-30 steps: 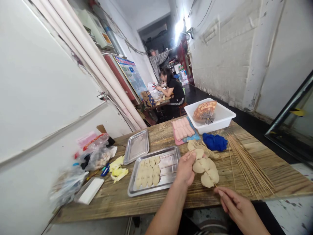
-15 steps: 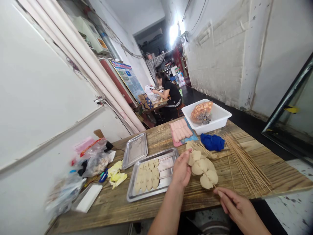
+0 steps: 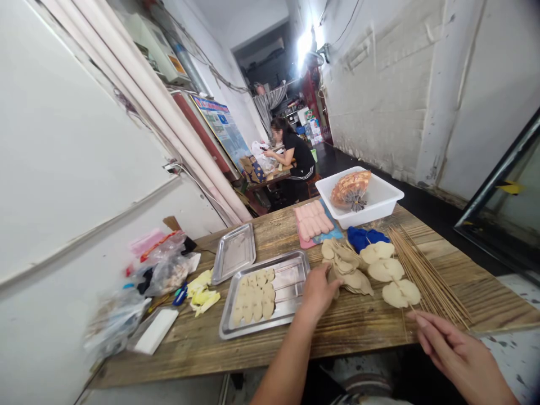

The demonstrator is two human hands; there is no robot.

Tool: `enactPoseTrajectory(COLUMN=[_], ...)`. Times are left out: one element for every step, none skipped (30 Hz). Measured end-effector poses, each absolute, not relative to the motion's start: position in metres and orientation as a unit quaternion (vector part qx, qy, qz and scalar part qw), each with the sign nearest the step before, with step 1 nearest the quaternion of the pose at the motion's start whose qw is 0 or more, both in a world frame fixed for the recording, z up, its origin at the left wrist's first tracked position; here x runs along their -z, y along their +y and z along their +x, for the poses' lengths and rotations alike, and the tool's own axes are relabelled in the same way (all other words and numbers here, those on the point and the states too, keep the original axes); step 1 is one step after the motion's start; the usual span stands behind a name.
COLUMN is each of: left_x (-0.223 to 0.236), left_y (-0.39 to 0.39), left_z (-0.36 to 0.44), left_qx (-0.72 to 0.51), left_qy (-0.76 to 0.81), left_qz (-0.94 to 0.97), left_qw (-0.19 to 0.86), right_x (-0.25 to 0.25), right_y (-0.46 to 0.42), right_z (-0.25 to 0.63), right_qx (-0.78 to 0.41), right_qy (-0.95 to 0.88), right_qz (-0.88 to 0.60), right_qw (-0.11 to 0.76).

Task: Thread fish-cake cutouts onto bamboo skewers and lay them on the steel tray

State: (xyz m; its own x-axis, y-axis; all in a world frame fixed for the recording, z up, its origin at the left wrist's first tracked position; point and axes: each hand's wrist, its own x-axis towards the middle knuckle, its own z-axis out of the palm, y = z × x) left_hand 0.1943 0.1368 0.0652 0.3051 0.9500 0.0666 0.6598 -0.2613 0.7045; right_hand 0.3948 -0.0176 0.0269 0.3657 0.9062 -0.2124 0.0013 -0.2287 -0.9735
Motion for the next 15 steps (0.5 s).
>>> enactPoseTrajectory(left_x=[-0.065,-0.066,-0.067,-0.070,-0.072,-0.075,-0.077,-0.077,-0.077,-0.075,-0.072,-0.069,-0.065,-0.062,-0.059], left_y=[0.139,0.144,0.149,0.156,0.164,0.172,0.180,0.187,0.194,0.201,0.206,0.211,0.215,0.219,0.222], left_z=[0.193,0.191,0.188,0.186,0.183,0.182,0.181,0.181,0.182,0.184,0.187,0.190,0.192,0.195,0.197], left_qx=[-0.252,-0.262,-0.276,-0.287,-0.288,-0.272,-0.247,-0.220,-0.201,-0.188,-0.180,-0.176,-0.171,-0.166,-0.163], left_qy=[0.536,0.537,0.534,0.527,0.514,0.495,0.486,0.483,0.481,0.481,0.480,0.479,0.478,0.478,0.477], left_qz=[0.750,0.746,0.744,0.750,0.767,0.793,0.812,0.825,0.832,0.835,0.836,0.837,0.838,0.839,0.841], left_qw=[0.294,0.295,0.291,0.279,0.254,0.229,0.208,0.195,0.192,0.193,0.195,0.198,0.198,0.198,0.198], right_x=[-0.027,-0.026,-0.026,-0.026,-0.025,-0.024,-0.023,-0.022,-0.021,-0.021,-0.020,-0.020,-0.021,-0.021,-0.022], right_y=[-0.018,-0.018,-0.018,-0.018,-0.018,-0.018,-0.018,-0.018,-0.017,-0.017,-0.017,-0.017,-0.016,-0.016,-0.016], right_z=[0.394,0.394,0.395,0.396,0.397,0.398,0.399,0.399,0.399,0.398,0.398,0.396,0.395,0.394,0.393], right_qx=[-0.442,-0.443,-0.444,-0.445,-0.447,-0.447,-0.446,-0.446,-0.449,-0.453,-0.457,-0.460,-0.461,-0.457,-0.441], right_qy=[-0.351,-0.352,-0.353,-0.355,-0.357,-0.359,-0.359,-0.359,-0.356,-0.352,-0.349,-0.346,-0.346,-0.349,-0.353], right_qz=[-0.648,-0.649,-0.650,-0.651,-0.652,-0.652,-0.653,-0.651,-0.649,-0.645,-0.641,-0.637,-0.634,-0.632,-0.637], right_qw=[0.511,0.509,0.505,0.502,0.498,0.496,0.496,0.498,0.501,0.505,0.509,0.512,0.516,0.519,0.524])
